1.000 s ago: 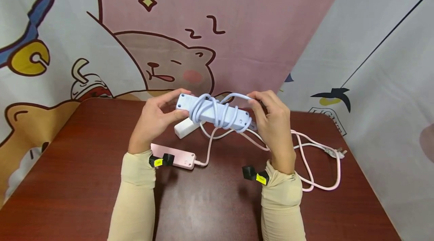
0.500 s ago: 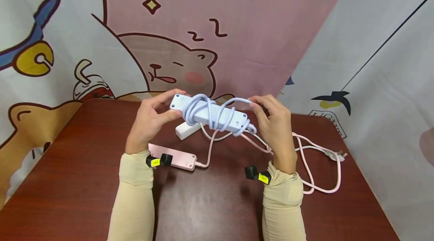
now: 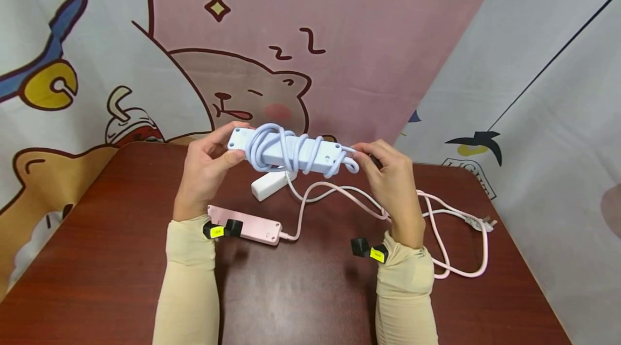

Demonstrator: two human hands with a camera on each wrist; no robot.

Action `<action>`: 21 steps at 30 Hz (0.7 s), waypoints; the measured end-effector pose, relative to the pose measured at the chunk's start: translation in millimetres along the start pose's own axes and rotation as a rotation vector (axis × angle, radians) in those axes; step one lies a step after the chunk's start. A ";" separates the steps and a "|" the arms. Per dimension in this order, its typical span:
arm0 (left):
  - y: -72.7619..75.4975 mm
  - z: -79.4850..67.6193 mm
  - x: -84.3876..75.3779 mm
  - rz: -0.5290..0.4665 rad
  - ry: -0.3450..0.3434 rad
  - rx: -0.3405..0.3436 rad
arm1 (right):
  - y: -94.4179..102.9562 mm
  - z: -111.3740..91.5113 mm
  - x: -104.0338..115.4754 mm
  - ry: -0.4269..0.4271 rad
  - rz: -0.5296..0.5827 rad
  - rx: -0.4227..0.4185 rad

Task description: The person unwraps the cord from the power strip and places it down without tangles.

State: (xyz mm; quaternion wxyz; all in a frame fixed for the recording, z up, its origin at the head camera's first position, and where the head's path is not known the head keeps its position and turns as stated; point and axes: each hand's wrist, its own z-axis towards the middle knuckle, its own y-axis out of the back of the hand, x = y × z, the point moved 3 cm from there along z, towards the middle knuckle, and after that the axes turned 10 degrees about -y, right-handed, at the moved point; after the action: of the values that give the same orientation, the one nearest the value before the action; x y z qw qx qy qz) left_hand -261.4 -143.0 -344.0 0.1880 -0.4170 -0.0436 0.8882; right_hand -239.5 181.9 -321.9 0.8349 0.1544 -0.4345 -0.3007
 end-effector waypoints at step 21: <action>7.1 3.4 0.2 -0.032 -0.053 -0.160 | -4.3 -2.1 2.0 -0.071 0.026 0.119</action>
State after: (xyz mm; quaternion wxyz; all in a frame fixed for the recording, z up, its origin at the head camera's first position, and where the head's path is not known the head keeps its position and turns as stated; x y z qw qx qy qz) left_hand -266.1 -149.2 -343.6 0.1671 -0.4061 -0.1259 0.8896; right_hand -238.5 177.3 -324.1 0.8122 0.1875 -0.4828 -0.2684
